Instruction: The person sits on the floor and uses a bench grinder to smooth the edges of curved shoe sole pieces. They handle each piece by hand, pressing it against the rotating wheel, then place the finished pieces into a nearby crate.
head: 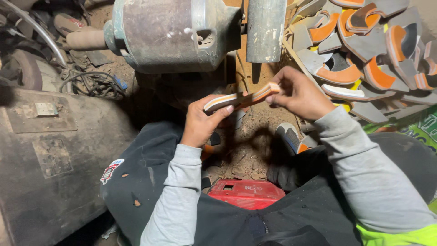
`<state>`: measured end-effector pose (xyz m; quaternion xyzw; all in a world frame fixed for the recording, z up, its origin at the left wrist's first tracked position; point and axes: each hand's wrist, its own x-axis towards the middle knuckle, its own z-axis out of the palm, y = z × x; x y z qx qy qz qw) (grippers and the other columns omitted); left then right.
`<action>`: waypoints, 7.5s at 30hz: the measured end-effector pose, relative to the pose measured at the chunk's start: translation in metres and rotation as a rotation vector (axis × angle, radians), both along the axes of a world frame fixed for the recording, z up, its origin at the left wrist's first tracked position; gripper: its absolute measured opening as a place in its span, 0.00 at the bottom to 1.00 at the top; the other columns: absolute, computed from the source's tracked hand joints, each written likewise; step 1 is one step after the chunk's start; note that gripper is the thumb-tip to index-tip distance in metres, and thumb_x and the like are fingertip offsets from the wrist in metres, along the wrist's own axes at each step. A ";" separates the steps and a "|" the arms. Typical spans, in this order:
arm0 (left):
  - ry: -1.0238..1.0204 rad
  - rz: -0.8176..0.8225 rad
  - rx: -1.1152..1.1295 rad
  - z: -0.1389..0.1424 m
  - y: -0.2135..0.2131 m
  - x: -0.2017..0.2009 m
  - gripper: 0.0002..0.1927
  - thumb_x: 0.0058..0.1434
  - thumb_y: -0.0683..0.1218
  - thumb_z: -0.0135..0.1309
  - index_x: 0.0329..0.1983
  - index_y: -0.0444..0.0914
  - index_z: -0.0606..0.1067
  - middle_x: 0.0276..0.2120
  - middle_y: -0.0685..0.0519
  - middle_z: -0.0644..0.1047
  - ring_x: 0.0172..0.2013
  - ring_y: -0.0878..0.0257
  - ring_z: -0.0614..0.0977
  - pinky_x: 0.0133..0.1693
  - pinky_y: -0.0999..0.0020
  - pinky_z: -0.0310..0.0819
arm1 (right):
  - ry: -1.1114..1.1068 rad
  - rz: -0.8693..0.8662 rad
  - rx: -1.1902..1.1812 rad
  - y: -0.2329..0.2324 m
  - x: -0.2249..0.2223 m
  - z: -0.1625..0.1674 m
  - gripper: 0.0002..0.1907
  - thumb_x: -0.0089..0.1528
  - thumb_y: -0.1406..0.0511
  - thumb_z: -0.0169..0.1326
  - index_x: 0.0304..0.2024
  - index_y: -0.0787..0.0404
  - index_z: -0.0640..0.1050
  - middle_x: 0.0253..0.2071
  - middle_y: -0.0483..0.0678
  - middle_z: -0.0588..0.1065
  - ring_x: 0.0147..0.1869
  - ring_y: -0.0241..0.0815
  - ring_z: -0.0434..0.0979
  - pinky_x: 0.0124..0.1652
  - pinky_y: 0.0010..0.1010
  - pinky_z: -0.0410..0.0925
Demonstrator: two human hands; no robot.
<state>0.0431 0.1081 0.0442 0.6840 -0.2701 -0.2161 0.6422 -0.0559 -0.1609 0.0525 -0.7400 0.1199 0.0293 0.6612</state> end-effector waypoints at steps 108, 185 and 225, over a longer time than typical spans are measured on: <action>1.022 0.054 -0.557 -0.073 -0.067 -0.024 0.22 0.70 0.48 0.53 0.61 0.28 0.71 0.47 0.40 0.78 0.47 0.48 0.82 0.51 0.53 0.80 | -0.031 -0.127 -0.405 -0.028 0.031 0.044 0.16 0.67 0.58 0.57 0.44 0.68 0.78 0.26 0.43 0.75 0.25 0.29 0.72 0.26 0.24 0.65; 0.958 0.144 -0.450 -0.058 -0.032 -0.005 0.18 0.65 0.46 0.56 0.54 0.30 0.74 0.46 0.47 0.80 0.45 0.56 0.82 0.48 0.55 0.79 | -0.044 -0.195 -0.095 0.024 0.014 0.020 0.11 0.68 0.65 0.54 0.43 0.70 0.73 0.29 0.47 0.75 0.28 0.34 0.78 0.29 0.30 0.77; 1.086 -0.012 -0.559 -0.088 -0.069 -0.031 0.25 0.67 0.51 0.55 0.60 0.30 0.69 0.50 0.39 0.78 0.50 0.47 0.81 0.51 0.53 0.79 | -0.020 -0.164 -0.371 -0.026 0.035 0.045 0.13 0.70 0.62 0.54 0.40 0.68 0.75 0.27 0.43 0.75 0.25 0.29 0.73 0.26 0.23 0.67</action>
